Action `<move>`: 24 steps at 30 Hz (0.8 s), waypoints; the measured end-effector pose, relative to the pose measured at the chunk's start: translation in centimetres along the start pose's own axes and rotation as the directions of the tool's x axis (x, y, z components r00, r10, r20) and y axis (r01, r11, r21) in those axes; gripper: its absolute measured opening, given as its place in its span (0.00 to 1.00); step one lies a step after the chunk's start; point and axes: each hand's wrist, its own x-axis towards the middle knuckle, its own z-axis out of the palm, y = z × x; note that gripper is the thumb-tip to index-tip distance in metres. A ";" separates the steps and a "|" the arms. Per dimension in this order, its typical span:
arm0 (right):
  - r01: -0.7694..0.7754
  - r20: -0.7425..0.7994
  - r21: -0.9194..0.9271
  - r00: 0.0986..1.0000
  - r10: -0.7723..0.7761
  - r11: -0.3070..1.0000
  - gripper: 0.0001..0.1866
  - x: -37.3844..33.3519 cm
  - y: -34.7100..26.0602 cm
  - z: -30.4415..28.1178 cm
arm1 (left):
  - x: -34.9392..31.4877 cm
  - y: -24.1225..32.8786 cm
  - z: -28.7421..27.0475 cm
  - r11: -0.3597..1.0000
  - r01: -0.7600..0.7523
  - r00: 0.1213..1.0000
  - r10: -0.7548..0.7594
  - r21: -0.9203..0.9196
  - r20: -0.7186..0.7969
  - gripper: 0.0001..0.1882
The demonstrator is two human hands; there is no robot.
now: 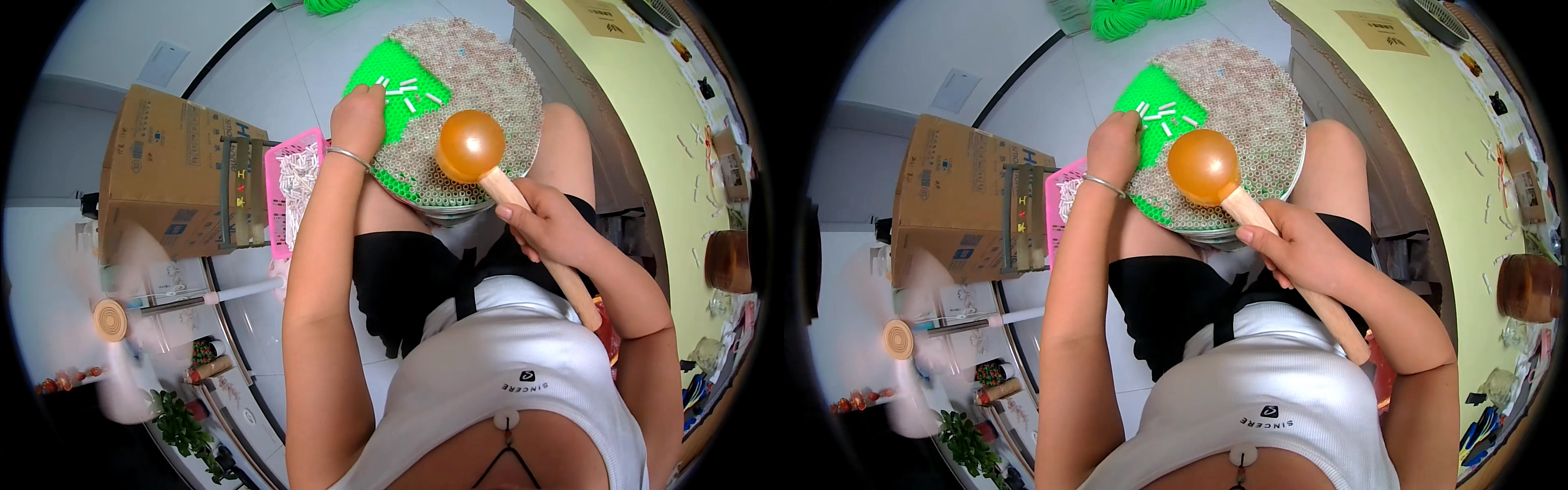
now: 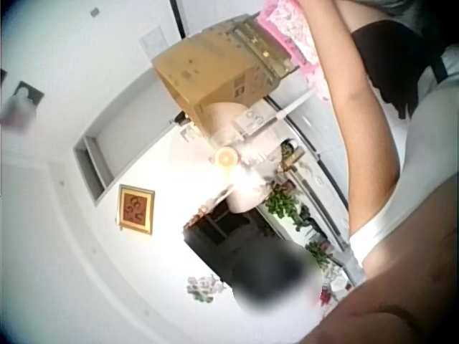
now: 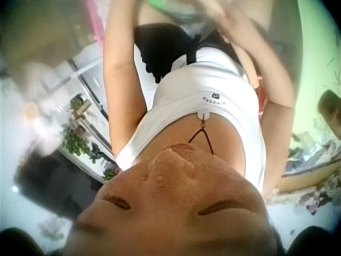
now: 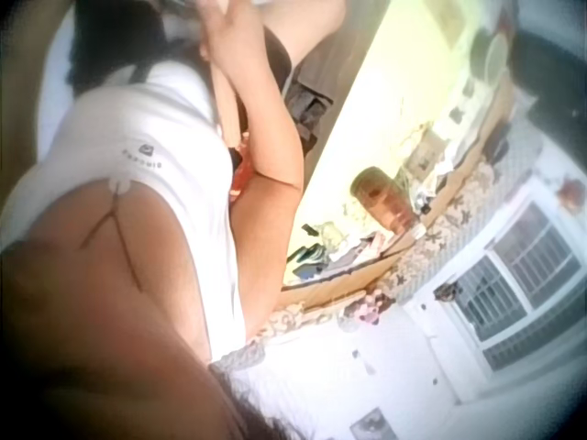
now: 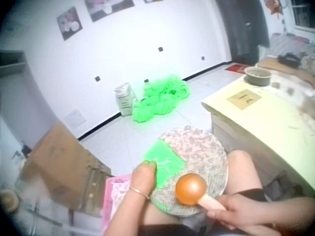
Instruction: The person sits on the floor and uses a wooden mallet to hammer small white pegs into a green honeycomb base. They pick up the pegs from a pink basket and insert them into the holes of the base, tapping them into place.
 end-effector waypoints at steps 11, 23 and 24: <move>-0.006 0.028 0.004 1.000 0.006 1.000 0.16 0.1 0.0 -0.5 | -9.3 4.8 -7.4 0.765 0.174 0.985 -0.144 -0.620 0.098 0.07; 0.018 0.031 -0.064 0.999 -0.016 0.998 0.17 0.1 -0.2 -0.2 | -10.6 7.8 -6.4 0.929 -0.005 0.997 0.034 -0.369 0.071 0.04; 0.014 0.025 -0.075 1.000 -0.012 0.997 0.17 0.1 -0.1 -0.2 | -10.4 8.2 -6.4 0.943 -0.026 0.995 0.056 -0.331 0.080 0.04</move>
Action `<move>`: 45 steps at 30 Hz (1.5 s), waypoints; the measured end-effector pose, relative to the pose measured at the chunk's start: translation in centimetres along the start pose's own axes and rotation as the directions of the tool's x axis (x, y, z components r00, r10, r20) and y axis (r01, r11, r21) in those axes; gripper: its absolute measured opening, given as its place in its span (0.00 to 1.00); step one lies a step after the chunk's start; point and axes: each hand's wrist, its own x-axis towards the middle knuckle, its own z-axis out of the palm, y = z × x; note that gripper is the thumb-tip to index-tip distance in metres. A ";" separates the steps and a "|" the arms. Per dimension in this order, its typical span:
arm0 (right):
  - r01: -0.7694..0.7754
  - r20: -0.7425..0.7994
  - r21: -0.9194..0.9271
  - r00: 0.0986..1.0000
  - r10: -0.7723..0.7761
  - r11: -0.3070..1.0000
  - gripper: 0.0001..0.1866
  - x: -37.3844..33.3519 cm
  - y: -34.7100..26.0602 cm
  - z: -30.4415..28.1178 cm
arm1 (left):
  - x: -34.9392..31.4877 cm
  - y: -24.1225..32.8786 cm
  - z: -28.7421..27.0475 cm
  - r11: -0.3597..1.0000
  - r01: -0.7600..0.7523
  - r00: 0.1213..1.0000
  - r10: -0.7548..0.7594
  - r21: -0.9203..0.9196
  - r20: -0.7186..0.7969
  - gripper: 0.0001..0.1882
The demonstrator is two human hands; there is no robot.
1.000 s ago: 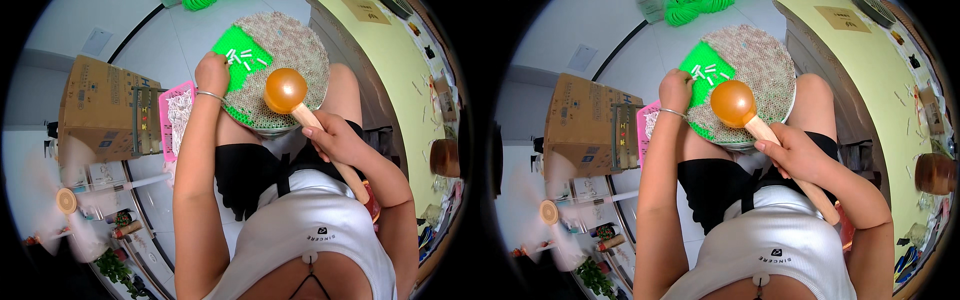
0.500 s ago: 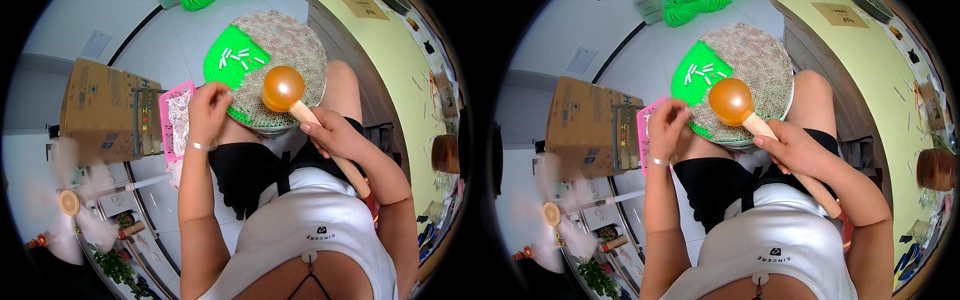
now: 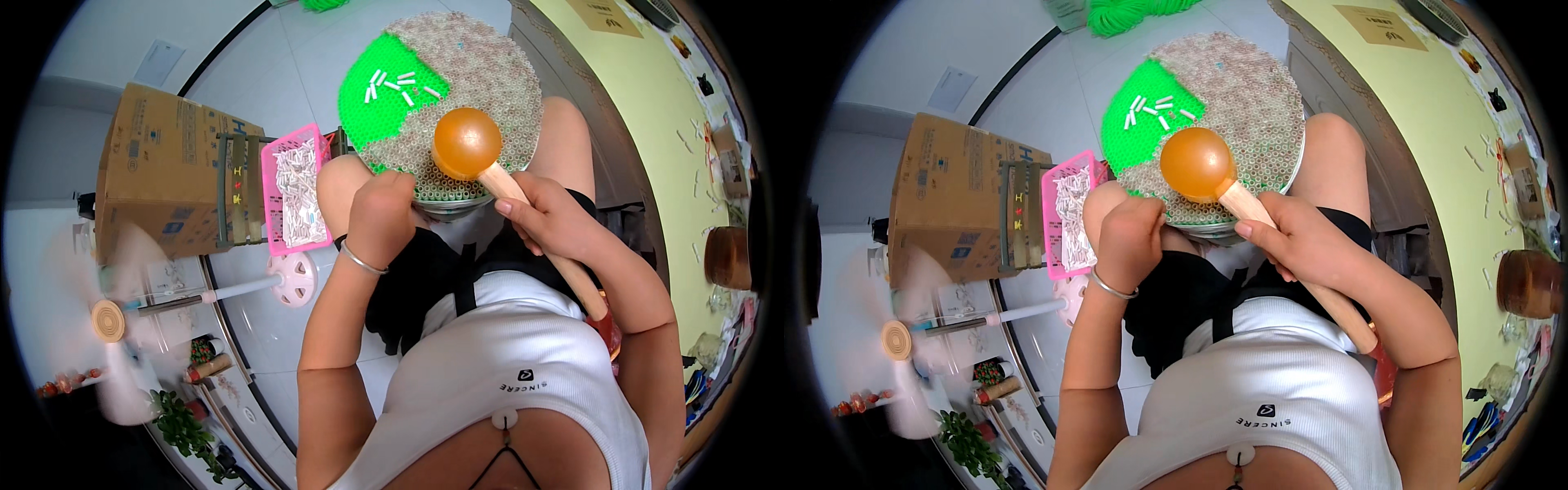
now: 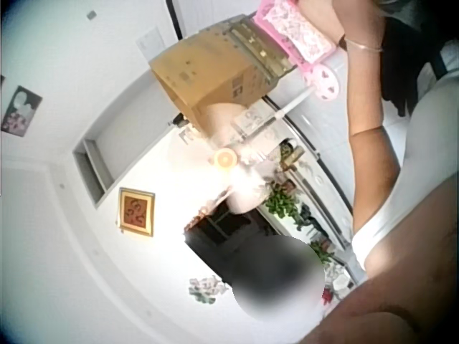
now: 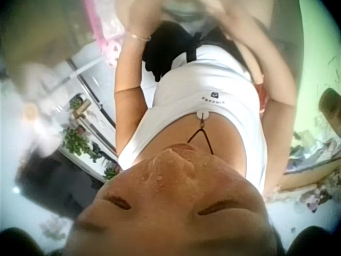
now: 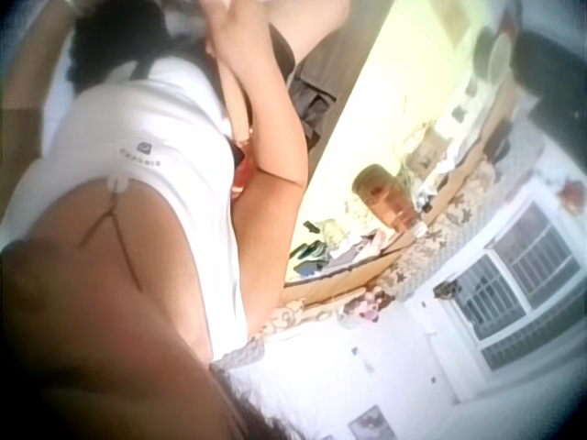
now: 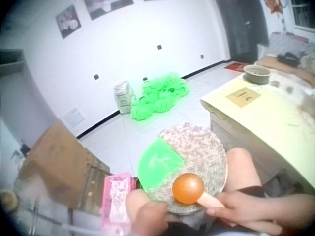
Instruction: The person sits on the floor and uses a wooden mallet to hammer small white pegs into a green honeycomb base. They pick up the pegs from a pink basket and insert them into the holes of the base, tapping them into place.
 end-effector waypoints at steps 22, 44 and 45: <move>0.026 0.061 -0.153 0.998 -0.016 0.988 0.20 0.6 -2.0 2.0 | 11.6 -10.8 1.7 0.878 0.400 0.916 -0.376 0.262 -0.140 0.11; -0.023 0.003 0.015 1.000 0.023 1.000 0.17 0.8 -0.5 0.5 | -0.2 -3.5 -0.6 0.817 0.283 0.940 -0.340 -0.502 -0.023 0.06; -0.026 0.002 0.025 1.000 0.026 0.999 0.17 0.8 -0.4 0.5 | -0.4 -2.7 -0.3 0.847 0.227 0.955 -0.290 -0.481 -0.060 0.06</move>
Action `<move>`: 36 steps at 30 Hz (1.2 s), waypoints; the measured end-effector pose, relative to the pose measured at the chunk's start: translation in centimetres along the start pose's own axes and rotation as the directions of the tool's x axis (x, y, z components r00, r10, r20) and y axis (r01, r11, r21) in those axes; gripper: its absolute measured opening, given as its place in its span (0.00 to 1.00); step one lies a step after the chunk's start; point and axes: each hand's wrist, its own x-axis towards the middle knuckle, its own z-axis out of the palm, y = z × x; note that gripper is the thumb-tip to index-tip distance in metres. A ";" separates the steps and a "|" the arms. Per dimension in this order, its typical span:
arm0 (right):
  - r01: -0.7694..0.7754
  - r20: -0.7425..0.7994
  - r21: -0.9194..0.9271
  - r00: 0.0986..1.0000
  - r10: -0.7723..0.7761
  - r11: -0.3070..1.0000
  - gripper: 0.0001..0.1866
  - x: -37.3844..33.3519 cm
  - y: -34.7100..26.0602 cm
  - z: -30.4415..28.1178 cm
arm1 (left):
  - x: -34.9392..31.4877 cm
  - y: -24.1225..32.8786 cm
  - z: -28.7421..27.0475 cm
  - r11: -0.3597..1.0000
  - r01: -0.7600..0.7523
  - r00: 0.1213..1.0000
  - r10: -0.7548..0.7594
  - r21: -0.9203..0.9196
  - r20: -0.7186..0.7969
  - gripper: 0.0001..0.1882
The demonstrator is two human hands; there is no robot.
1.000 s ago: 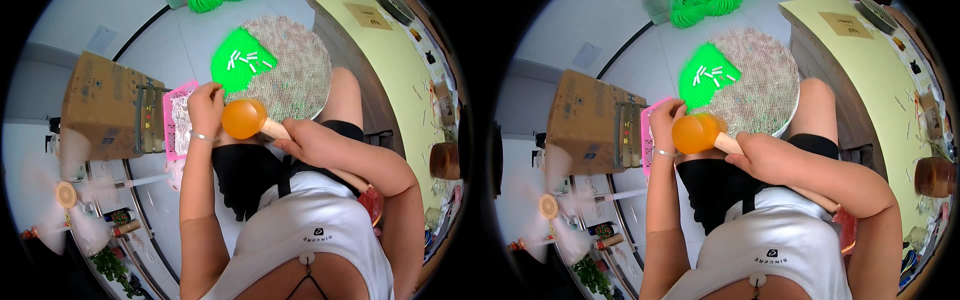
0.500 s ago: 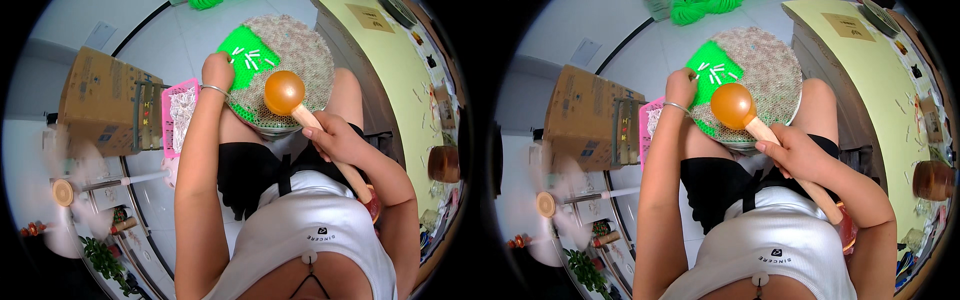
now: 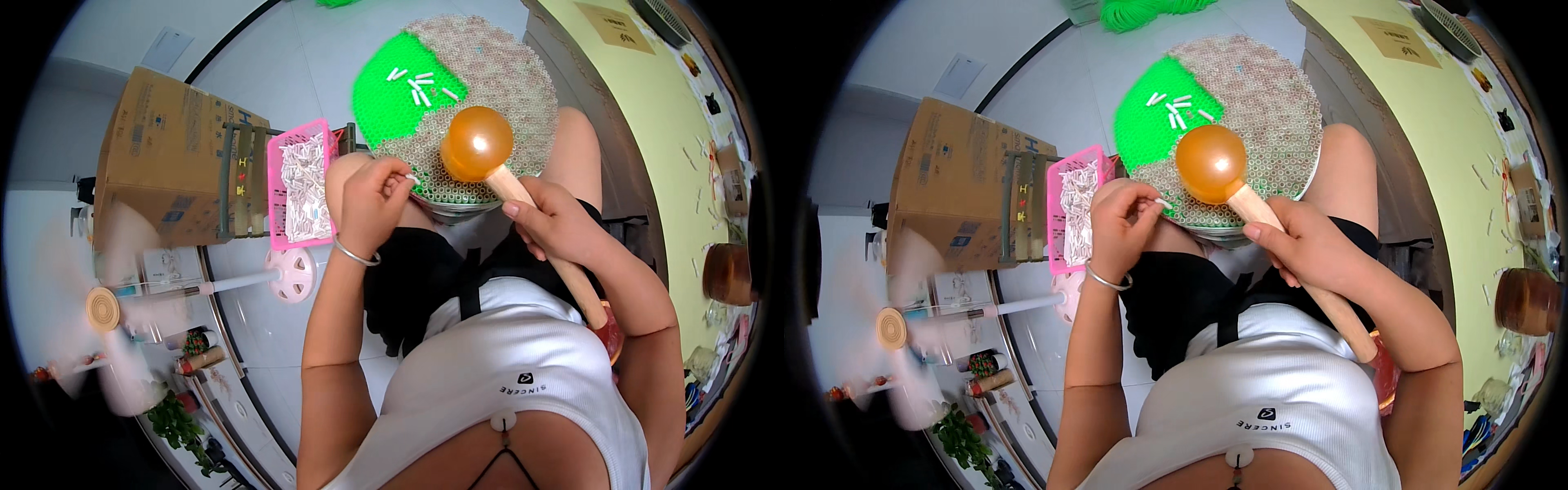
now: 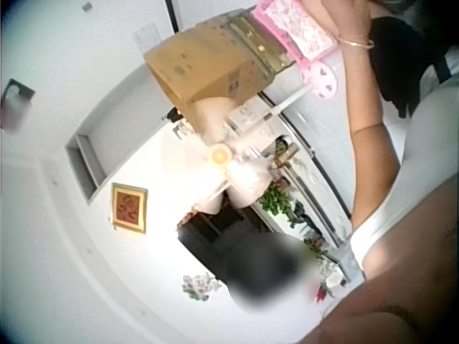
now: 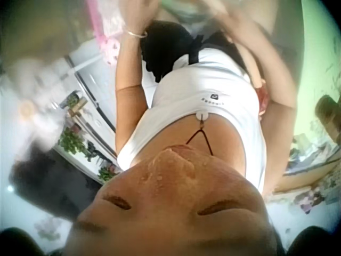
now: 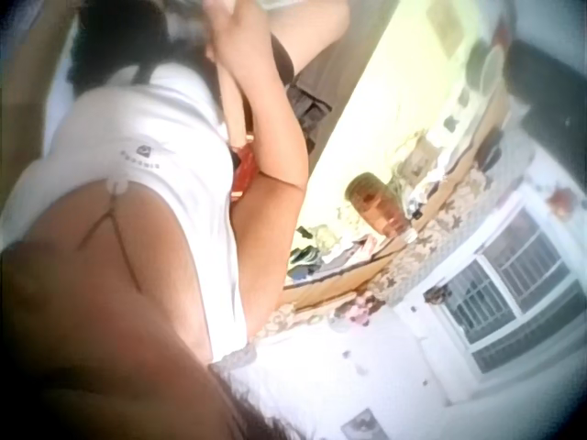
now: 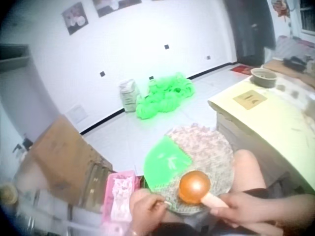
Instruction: The person sits on the floor and uses a wooden mallet to hammer small white pegs into a green honeycomb base. They pick up the pegs from a pink basket and insert them into the holes of the base, tapping them into place.
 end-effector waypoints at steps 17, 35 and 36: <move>0.315 0.017 -0.309 0.945 -0.326 0.897 0.20 0.5 -2.5 2.7 | 2.2 0.8 -1.7 0.955 -0.080 0.991 0.108 0.286 -0.084 0.07; 0.004 -0.075 -0.088 0.997 -0.010 0.996 0.17 -1.6 -0.3 -0.5 | 13.1 -3.1 3.2 0.838 0.075 0.996 -0.043 0.540 -0.072 0.10; 0.004 -0.072 -0.076 0.997 -0.010 0.997 0.17 -1.6 -0.2 -0.5 | 12.9 -3.1 3.1 0.836 0.071 0.997 -0.052 0.544 -0.049 0.09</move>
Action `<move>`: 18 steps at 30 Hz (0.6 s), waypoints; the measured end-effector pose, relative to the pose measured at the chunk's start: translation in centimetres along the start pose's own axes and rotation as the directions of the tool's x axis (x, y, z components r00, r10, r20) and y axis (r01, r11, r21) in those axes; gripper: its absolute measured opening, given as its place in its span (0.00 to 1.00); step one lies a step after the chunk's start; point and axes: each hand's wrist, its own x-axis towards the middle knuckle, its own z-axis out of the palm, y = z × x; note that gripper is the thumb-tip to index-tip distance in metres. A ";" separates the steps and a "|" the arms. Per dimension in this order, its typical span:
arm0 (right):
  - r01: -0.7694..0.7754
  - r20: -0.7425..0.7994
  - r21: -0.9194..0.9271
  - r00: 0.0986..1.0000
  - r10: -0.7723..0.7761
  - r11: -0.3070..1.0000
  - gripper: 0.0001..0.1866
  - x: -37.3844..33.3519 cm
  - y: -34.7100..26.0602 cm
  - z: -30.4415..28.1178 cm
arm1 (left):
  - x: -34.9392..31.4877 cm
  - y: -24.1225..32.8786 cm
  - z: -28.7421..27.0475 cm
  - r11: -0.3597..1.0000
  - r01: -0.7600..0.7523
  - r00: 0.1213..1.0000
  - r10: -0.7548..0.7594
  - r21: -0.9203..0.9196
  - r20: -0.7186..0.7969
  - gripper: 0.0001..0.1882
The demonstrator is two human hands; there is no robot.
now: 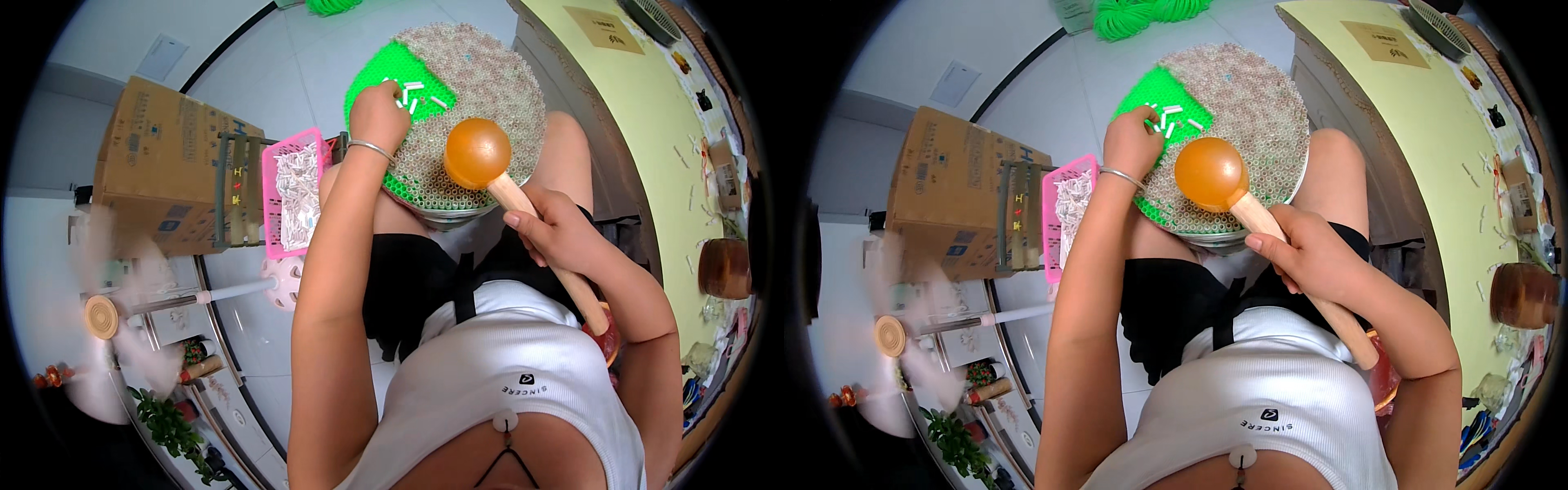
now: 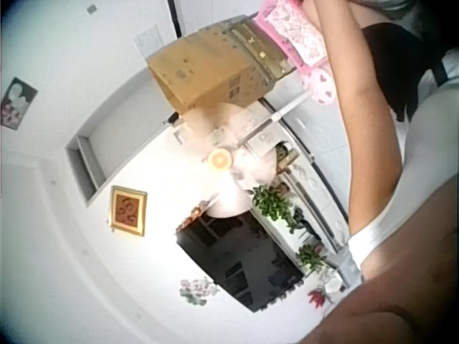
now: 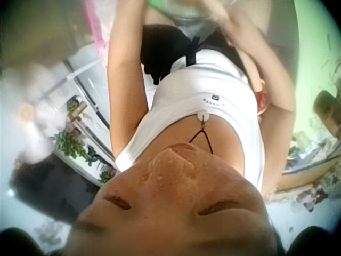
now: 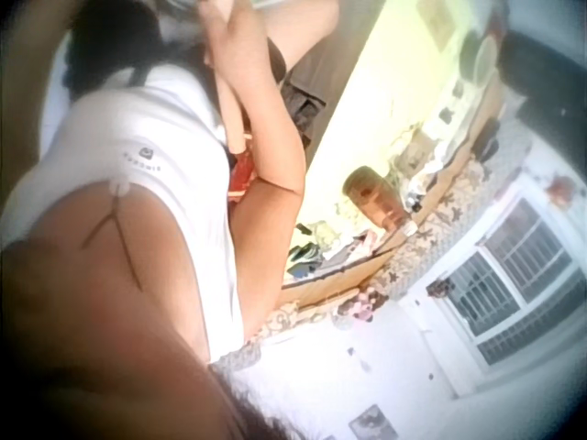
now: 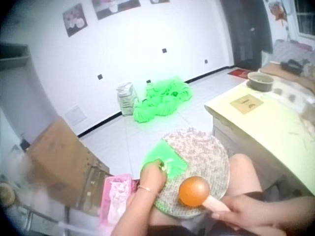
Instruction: The person sits on the floor and uses a wooden mallet to hammer small white pegs into a green honeycomb base. They pick up the pegs from a pink basket and insert them into the holes of the base, tapping them into place.
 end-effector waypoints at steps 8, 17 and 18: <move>0.016 0.017 0.028 1.000 -0.017 0.999 0.17 0.7 0.1 0.3 | -0.7 -1.3 -0.8 0.962 -0.200 0.979 0.188 0.186 0.082 0.09; -0.004 0.019 0.042 1.000 0.003 0.999 0.17 0.8 0.0 0.2 | -11.7 -2.0 -4.6 0.641 0.143 0.990 -0.094 -0.754 0.108 0.06; -0.006 0.010 0.039 1.000 0.005 0.999 0.16 0.8 0.0 0.3 | -12.6 -2.1 -4.1 0.701 0.149 0.989 -0.112 -0.698 0.099 0.07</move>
